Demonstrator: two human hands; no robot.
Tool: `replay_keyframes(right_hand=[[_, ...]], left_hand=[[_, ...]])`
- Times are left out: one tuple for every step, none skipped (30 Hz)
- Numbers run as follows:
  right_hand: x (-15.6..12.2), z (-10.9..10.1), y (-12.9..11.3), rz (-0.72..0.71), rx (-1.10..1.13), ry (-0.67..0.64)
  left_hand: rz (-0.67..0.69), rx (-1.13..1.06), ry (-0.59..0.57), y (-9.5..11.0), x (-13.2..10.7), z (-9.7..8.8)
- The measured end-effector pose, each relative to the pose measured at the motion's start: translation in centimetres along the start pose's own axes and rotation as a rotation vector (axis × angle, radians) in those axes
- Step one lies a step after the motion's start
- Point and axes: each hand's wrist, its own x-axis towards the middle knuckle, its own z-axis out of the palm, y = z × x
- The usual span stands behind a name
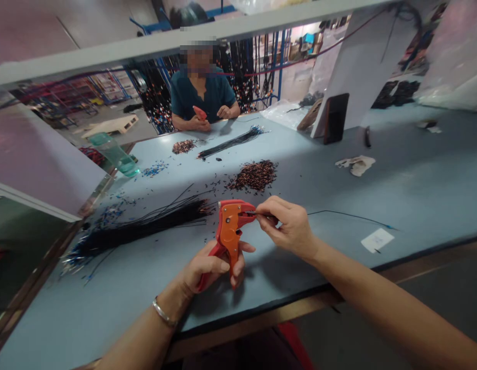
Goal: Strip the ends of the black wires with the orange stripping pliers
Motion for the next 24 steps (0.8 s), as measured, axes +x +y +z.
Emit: replay_keyframes(right_hand=[[0.0,0.0,0.0,0.005,-0.002,-0.001],[0.0,-0.1,-0.1,0.010,-0.004,0.000],[0.0,-0.1,-0.1,0.012,-0.005,0.001],[0.1,-0.1,-0.1,0.013,-0.005,0.002],[0.1,-0.1,-0.1,0.012,-0.004,0.003],[0.1,-0.1,-0.1,0.010,-0.004,0.003],[0.1,-0.1,-0.1,0.009,-0.005,0.002],[0.1,-0.1,-0.1,0.007,-0.005,0.002],[0.1,0.0,0.0,0.006,-0.006,0.001],[0.0,0.0,0.0,0.008,-0.009,0.002],[0.0,0.0,0.0,0.012,-0.012,0.001],[-0.1,0.1,0.0,0.019,-0.018,-0.002],[-0.1,0.1,0.0,0.024,-0.025,-0.002],[-0.2,0.1,-0.1,0.028,-0.033,-0.004],[-0.3,0.1,-0.1,0.029,-0.042,-0.004],[-0.4,0.0,-0.2,0.025,-0.050,-0.003],[-0.4,0.0,-0.2,0.022,-0.056,0.001],[-0.5,0.0,-0.3,0.017,-0.060,0.007],[-0.6,0.0,-0.3,0.016,-0.064,0.014],[-0.6,0.1,-0.4,0.016,-0.069,0.019],[-0.6,0.1,-0.4,0.019,-0.075,0.027],[-0.7,0.2,-0.4,0.026,-0.082,0.033],[-0.7,0.3,-0.4,0.034,-0.088,0.036],[-0.7,0.4,-0.4,0.045,-0.091,0.036]], left_hand=[[-0.001,0.009,0.009,0.0,0.0,0.0],[-0.003,0.014,0.019,0.0,-0.1,0.0],[-0.007,0.016,0.031,0.0,-0.1,0.1],[-0.010,0.014,0.045,0.1,-0.2,0.1],[-0.014,0.010,0.058,0.1,-0.2,0.2],[-0.018,0.008,0.068,0.1,-0.2,0.3],[-0.022,0.007,0.078,0.2,-0.2,0.4],[-0.026,0.010,0.088,0.2,-0.1,0.5],[-0.030,0.013,0.095,0.2,-0.1,0.6],[-0.034,0.015,0.102,0.1,-0.1,0.6],[-0.037,0.017,0.109,0.1,-0.1,0.7],[-0.041,0.017,0.116,0.1,-0.1,0.7],[-0.044,0.019,0.123,0.0,-0.1,0.7],[-0.047,0.022,0.130,0.0,-0.1,0.7],[-0.050,0.026,0.138,-0.1,-0.1,0.8],[-0.053,0.033,0.147,-0.1,-0.2,0.8],[-0.054,0.039,0.156,-0.1,-0.2,0.9],[-0.053,0.045,0.163,-0.1,-0.2,1.0],[-0.052,0.050,0.167,-0.1,-0.2,1.1],[-0.054,0.051,0.170,-0.1,-0.2,1.2],[-0.059,0.048,0.174,-0.1,-0.2,1.3],[-0.067,0.043,0.184,-0.2,-0.3,1.3],[-0.078,0.036,0.197,-0.2,-0.3,1.2],[-0.088,0.029,0.211,-0.3,-0.3,1.1]])
